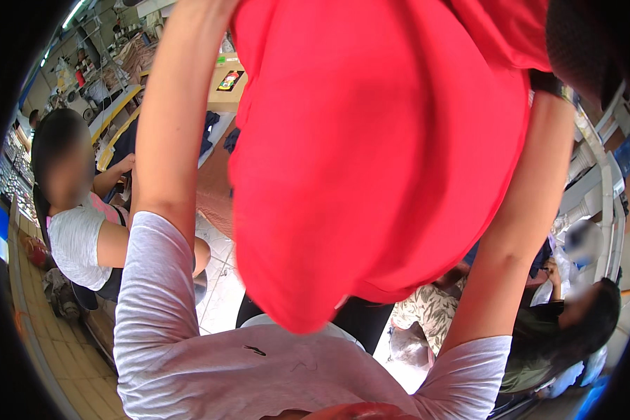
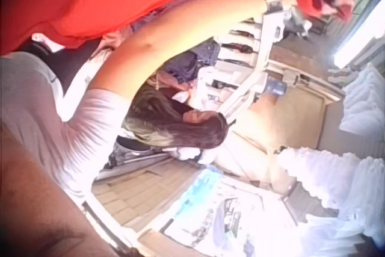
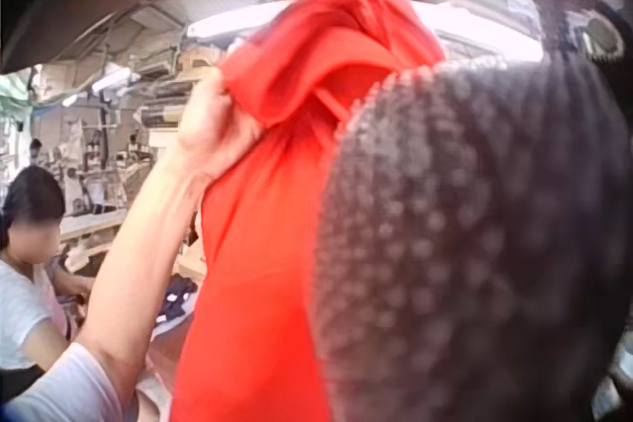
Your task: The person uses a small tool to trim loose threads and tags from a red garment. They repeatedly lift and turn the fabric to access different areas, then place the garment back on a pile of clothes.
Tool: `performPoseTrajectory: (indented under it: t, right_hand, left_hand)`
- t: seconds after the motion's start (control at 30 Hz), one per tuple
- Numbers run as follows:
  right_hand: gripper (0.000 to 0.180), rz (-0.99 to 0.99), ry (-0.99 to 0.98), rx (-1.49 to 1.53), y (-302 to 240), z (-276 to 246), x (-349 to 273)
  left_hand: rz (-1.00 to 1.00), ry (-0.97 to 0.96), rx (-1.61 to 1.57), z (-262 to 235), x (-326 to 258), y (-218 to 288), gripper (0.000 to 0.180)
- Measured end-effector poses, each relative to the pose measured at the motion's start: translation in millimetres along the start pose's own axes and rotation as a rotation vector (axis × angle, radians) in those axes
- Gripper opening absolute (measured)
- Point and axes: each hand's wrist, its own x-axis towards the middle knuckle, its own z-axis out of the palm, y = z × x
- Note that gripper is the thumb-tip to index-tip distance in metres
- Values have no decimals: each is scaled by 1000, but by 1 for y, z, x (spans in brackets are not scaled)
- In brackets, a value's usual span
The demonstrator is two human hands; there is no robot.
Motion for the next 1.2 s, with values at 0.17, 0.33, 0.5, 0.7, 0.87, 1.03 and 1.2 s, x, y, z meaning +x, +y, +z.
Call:
performPoseTrajectory:
  t: [0.17,0.33,0.5,0.7,0.87,1.03,1.2]
  right_hand:
    - [52,203,-261,-395,52,20,33]
    - [60,360,-484,-437,104,42,-6]
    - [38,90,-169,-56,97,60,-177]
    - [27,480,-34,351,37,85,-319]
    - [40,260,-54,25,8,115,-377]
    - [37,375,43,390,23,136,-390]
    - [32,499,138,706,16,140,-389]
  left_hand:
    - [-342,9,226,-74,-15,-126,44]
    - [-750,-350,985,-137,-137,-183,54]
    - [-322,-296,1183,5,-199,-124,36]
    - [-183,-388,1196,94,-243,-135,42]
    - [-402,-338,803,59,-227,-106,19]
    - [-579,-46,743,28,-247,-22,26]
    - [-613,-134,1493,27,-275,-6,19]
